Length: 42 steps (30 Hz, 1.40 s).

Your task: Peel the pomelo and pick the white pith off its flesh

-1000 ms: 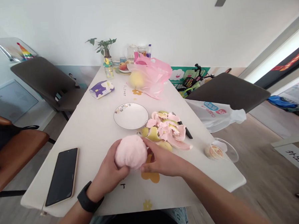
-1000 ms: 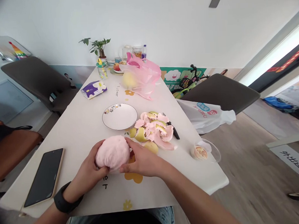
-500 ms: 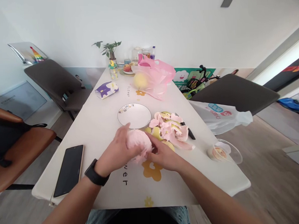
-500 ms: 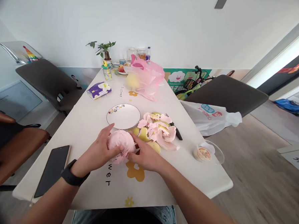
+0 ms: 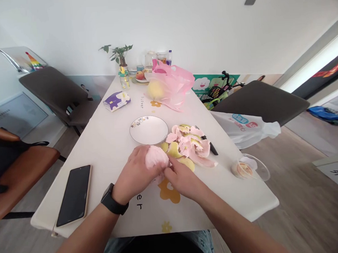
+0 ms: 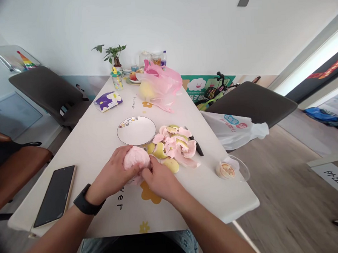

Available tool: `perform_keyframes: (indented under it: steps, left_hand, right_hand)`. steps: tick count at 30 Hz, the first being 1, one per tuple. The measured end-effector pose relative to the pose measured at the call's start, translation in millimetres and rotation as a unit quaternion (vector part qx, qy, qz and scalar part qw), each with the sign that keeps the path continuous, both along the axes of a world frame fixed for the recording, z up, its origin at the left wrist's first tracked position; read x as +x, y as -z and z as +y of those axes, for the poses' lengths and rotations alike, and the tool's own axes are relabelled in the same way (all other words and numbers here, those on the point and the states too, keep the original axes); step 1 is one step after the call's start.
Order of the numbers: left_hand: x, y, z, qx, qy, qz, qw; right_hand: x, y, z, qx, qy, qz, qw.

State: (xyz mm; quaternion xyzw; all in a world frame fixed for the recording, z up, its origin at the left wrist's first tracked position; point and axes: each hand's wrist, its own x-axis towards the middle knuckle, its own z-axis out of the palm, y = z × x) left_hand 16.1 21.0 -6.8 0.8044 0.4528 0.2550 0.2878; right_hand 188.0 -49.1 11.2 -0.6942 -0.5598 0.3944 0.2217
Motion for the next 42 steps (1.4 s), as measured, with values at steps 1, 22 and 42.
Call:
perform_keyframes:
  steps: [1,22,42]
  left_hand:
    - [0.7,0.5,-0.9,0.007,0.001,-0.001,1.000]
    - [0.8,5.8,-8.2,0.040,-0.010,-0.015,0.999]
    - [3.5,6.0,-13.9,0.048,-0.035,0.006,0.998]
  right_hand:
    - [-0.2,-0.9,1.0,-0.007,0.003,-0.014,1.000]
    - [0.2,12.9,-3.2,0.005,0.028,0.115,0.993]
    - [-8.2,17.3,7.5,-0.057,0.143,0.157,0.975]
